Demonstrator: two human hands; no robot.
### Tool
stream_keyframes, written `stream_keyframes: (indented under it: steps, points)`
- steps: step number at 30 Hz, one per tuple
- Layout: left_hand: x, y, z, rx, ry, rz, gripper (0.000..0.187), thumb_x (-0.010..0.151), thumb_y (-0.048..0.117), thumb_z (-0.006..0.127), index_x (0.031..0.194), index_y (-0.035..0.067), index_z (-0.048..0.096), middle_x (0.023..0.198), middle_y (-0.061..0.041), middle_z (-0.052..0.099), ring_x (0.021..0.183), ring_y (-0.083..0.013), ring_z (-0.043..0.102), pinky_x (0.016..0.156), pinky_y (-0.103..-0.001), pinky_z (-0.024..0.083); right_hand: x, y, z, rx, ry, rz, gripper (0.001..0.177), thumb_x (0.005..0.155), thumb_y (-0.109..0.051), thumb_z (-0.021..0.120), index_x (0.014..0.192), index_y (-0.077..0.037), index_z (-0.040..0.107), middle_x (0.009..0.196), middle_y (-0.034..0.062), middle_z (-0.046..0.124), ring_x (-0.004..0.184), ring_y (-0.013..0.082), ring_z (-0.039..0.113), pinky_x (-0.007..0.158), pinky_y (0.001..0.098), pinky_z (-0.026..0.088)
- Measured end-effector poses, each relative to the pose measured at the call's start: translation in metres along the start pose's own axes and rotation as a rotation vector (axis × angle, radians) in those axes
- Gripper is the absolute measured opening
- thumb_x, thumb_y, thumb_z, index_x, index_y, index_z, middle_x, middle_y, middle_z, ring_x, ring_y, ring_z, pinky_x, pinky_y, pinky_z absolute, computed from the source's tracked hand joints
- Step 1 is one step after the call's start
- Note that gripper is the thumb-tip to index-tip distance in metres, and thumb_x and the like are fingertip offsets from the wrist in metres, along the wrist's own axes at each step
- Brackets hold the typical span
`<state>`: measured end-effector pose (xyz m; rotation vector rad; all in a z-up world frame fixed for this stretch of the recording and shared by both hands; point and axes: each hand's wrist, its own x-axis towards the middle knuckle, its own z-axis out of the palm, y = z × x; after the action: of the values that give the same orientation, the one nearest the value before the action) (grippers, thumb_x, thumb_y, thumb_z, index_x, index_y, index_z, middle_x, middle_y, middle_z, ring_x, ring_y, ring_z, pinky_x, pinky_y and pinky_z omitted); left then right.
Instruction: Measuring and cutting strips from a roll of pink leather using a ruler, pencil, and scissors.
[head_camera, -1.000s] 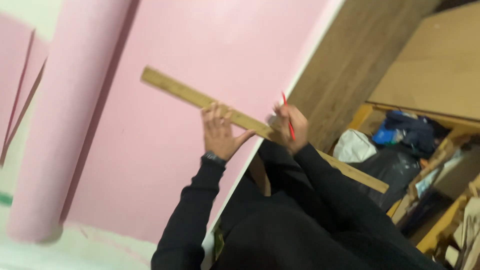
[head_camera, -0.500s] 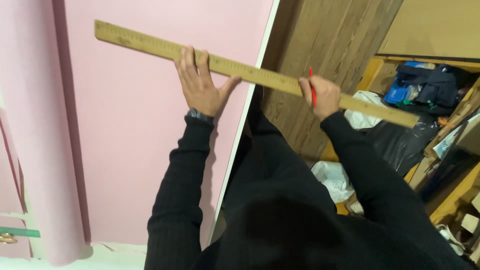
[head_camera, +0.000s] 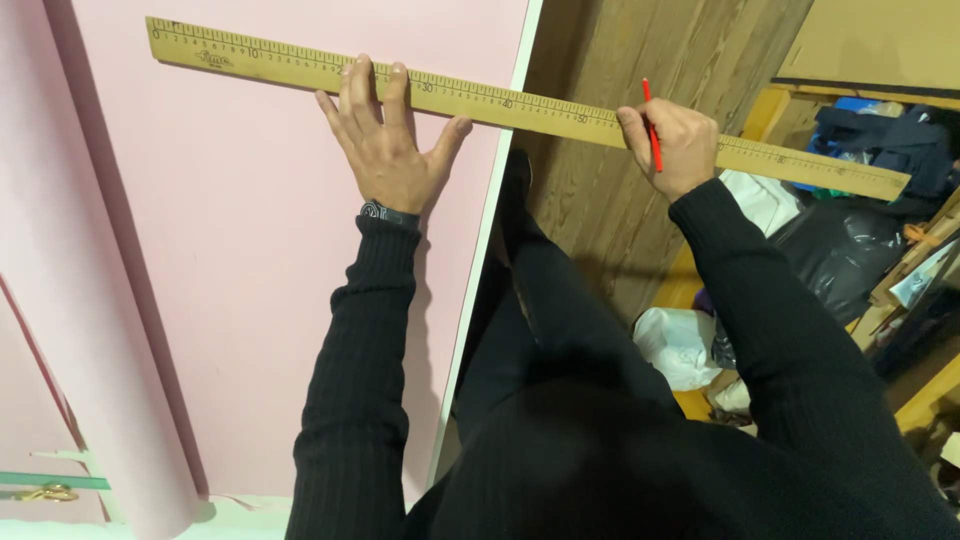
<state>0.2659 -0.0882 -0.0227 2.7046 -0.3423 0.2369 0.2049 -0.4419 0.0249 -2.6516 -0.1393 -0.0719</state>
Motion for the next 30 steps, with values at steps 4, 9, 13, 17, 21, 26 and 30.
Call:
stream_keyframes:
  steps: [4,9,13,17,21,26,30]
  points:
    - [0.0,0.001,0.001,0.017,-0.009,0.005,0.092,0.097,0.077,0.074,0.157,0.016,0.041,0.161,-0.021,0.031,0.156,-0.0354,0.02,0.128,-0.07,0.007,-0.001,0.005,-0.002,0.03,-0.03,0.006,0.033,0.113,-0.024,0.074,0.088,-0.003,0.068,0.074,0.0118,0.064,0.063,0.0289,0.063,0.058,0.0401,0.049]
    - [-0.001,-0.002,0.004,0.007,0.018,0.017,0.091,0.097,0.077,0.074,0.157,0.018,0.041,0.161,-0.02,0.029,0.156,-0.0343,0.018,0.129,-0.071,0.007,0.002,0.003,-0.002,0.004,-0.028,-0.015,0.035,0.114,-0.024,0.074,0.087,-0.003,0.067,0.075,0.0123,0.063,0.065,0.0303,0.063,0.059,0.0408,0.048]
    - [0.0,-0.001,0.002,0.0,-0.018,-0.018,0.089,0.095,0.076,0.074,0.153,0.018,0.041,0.161,-0.02,0.029,0.156,-0.0349,0.019,0.127,-0.072,0.006,0.003,0.004,-0.002,0.011,-0.04,0.016,0.036,0.113,-0.024,0.074,0.085,-0.002,0.067,0.071,0.0119,0.062,0.061,0.0297,0.062,0.056,0.0408,0.047]
    - [0.0,-0.001,0.004,-0.017,0.012,0.004,0.092,0.096,0.076,0.075,0.157,0.017,0.039,0.161,-0.02,0.027,0.157,-0.0345,0.017,0.128,-0.072,0.006,0.004,0.001,-0.005,0.002,-0.036,-0.021,0.033,0.114,-0.023,0.073,0.088,-0.003,0.068,0.075,0.0126,0.063,0.065,0.0308,0.063,0.059,0.0411,0.048]
    - [-0.001,0.0,0.002,-0.029,0.012,0.001,0.09,0.097,0.073,0.075,0.157,0.017,0.038,0.162,-0.021,0.025,0.157,-0.0351,0.015,0.129,-0.071,0.005,0.003,0.0,-0.004,0.01,-0.036,-0.001,0.031,0.113,-0.023,0.073,0.089,-0.003,0.069,0.076,0.0126,0.064,0.065,0.0304,0.064,0.059,0.0405,0.049]
    - [-0.002,0.001,0.005,-0.033,0.014,-0.009,0.089,0.098,0.073,0.073,0.158,0.018,0.037,0.162,-0.02,0.025,0.158,-0.0336,0.016,0.129,-0.071,0.006,0.013,-0.005,-0.014,0.006,-0.037,0.009,0.031,0.112,-0.023,0.073,0.089,-0.003,0.07,0.076,0.013,0.065,0.066,0.0309,0.064,0.06,0.041,0.05]
    - [0.0,0.002,0.003,0.018,0.021,-0.023,0.093,0.097,0.078,0.067,0.158,0.015,0.037,0.161,-0.023,0.025,0.156,-0.0353,0.018,0.128,-0.071,0.005,0.057,-0.028,-0.027,0.079,0.102,-0.092,0.017,0.11,-0.014,0.063,0.109,0.001,0.07,0.092,0.015,0.069,0.083,0.0297,0.069,0.075,0.0405,0.056]
